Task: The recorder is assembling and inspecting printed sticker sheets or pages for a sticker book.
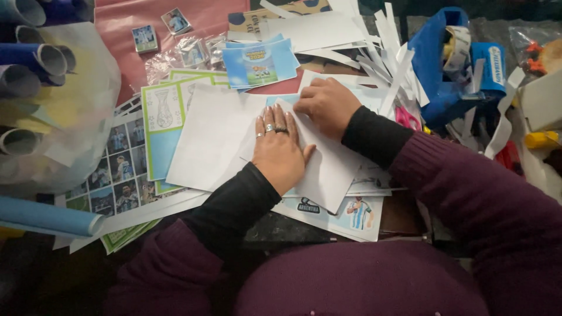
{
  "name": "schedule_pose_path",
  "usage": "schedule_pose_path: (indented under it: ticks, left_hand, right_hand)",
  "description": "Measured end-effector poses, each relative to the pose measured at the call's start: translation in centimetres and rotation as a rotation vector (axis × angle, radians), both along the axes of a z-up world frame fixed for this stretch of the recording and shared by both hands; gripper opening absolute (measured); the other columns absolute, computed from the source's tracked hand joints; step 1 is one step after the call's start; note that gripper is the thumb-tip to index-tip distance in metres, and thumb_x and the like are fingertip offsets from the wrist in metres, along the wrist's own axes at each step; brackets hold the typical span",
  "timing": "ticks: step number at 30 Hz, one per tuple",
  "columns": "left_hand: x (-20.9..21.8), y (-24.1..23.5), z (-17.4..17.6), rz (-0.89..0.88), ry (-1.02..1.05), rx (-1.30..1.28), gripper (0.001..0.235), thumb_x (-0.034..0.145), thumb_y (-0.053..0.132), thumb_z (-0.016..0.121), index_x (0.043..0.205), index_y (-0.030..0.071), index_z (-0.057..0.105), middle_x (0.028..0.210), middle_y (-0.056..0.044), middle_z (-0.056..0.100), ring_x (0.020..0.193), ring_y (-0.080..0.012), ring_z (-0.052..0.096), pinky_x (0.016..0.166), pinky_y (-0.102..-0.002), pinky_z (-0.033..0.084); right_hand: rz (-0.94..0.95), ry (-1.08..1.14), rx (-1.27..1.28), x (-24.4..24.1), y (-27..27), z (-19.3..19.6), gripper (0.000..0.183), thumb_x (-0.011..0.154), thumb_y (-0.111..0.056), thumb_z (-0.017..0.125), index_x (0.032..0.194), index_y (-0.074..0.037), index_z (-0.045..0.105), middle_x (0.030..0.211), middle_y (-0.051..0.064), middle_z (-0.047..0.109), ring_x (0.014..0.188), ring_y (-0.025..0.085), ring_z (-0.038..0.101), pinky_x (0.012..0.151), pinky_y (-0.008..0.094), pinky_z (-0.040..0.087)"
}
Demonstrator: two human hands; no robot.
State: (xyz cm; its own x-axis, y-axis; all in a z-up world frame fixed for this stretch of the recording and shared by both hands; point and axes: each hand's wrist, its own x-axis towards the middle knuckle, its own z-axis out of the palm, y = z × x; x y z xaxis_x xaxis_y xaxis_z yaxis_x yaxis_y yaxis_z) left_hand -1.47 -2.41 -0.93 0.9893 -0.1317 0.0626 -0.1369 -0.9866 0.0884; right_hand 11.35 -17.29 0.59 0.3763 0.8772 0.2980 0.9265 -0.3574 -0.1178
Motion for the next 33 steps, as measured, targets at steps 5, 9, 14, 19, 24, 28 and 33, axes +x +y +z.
schedule_pose_path:
  ticks: [5, 9, 14, 19, 24, 28, 33]
  left_hand:
    - [0.2, 0.0, -0.2, 0.000, -0.013, 0.005, 0.088, 0.099, 0.056, 0.044, 0.148, -0.017, 0.032, 0.154, -0.039, 0.029, 0.146, -0.0521, 0.025, 0.118, -0.059, 0.015]
    - [-0.1, -0.1, -0.2, 0.006, 0.012, -0.030, 0.088, 0.099, 0.056, 0.045, 0.149, -0.015, 0.031, 0.155, -0.038, 0.028, 0.146, -0.0514, 0.023, 0.119, -0.059, 0.014]
    - [0.0, 0.1, -0.2, 0.000, 0.018, -0.036, 0.086, 0.099, 0.055, 0.047, 0.148, -0.015, 0.032, 0.155, -0.040, 0.028, 0.146, -0.0524, 0.023, 0.119, -0.060, 0.015]
    - [-0.2, 0.1, -0.8, -0.003, -0.058, -0.081, 0.086, 0.098, 0.053, 0.051, 0.147, -0.016, 0.033, 0.154, -0.041, 0.028, 0.146, -0.0536, 0.024, 0.119, -0.060, 0.016]
    - [-0.2, 0.1, -1.5, 0.009, -0.058, -0.149, 0.084, 0.095, 0.047, 0.059, 0.145, -0.016, 0.035, 0.155, -0.040, 0.029, 0.146, -0.0528, 0.025, 0.119, -0.061, 0.017]
    - [0.1, 1.2, -1.3, 0.001, -0.226, -0.168, 0.081, 0.095, 0.039, 0.065, 0.148, -0.014, 0.034, 0.154, -0.038, 0.036, 0.143, -0.0501, 0.037, 0.118, -0.058, 0.027]
    - [0.4, 2.9, 1.9, 0.080, -0.220, -0.337, 0.077, 0.092, 0.033, 0.070, 0.145, -0.011, 0.037, 0.141, -0.034, 0.053, 0.116, -0.0470, 0.060, 0.100, -0.053, 0.045]
  right_hand:
    - [0.043, -0.021, 0.102, 1.3, 2.3, -0.9, 0.016, 0.082, -0.006, 0.070, 0.095, -0.010, 0.077, 0.096, 0.006, 0.071, 0.099, 0.029, 0.064, 0.084, 0.042, 0.053]
    - [0.022, 0.007, 0.105, 1.9, 3.5, -1.2, 0.014, 0.083, -0.006, 0.071, 0.095, -0.010, 0.078, 0.096, 0.007, 0.072, 0.099, 0.031, 0.063, 0.084, 0.042, 0.053]
    - [-0.062, 0.042, 0.112, 2.1, 2.2, -0.3, 0.012, 0.096, -0.012, 0.068, 0.104, -0.007, 0.075, 0.100, 0.010, 0.069, 0.099, 0.031, 0.064, 0.087, 0.044, 0.053]
    - [-0.304, 0.154, -0.059, -3.9, -2.7, 1.6, 0.028, 0.093, -0.028, 0.070, 0.109, -0.004, 0.070, 0.104, 0.016, 0.068, 0.101, 0.037, 0.063, 0.087, 0.048, 0.052]
    - [-0.378, 0.134, -0.036, -9.6, -3.6, 3.6, 0.071, 0.082, -0.048, 0.079, 0.123, 0.007, 0.060, 0.109, 0.022, 0.065, 0.098, 0.039, 0.061, 0.085, 0.046, 0.053]
    - [-0.450, 0.155, -0.117, -10.0, -3.9, 3.8, 0.083, 0.071, -0.054, 0.083, 0.123, 0.006, 0.059, 0.111, 0.020, 0.064, 0.101, 0.038, 0.061, 0.085, 0.046, 0.053]
    - [-0.491, 0.217, -0.079, -8.8, -5.5, 2.5, 0.080, 0.071, -0.051, 0.085, 0.124, 0.004, 0.060, 0.111, 0.022, 0.063, 0.104, 0.038, 0.061, 0.088, 0.045, 0.053]
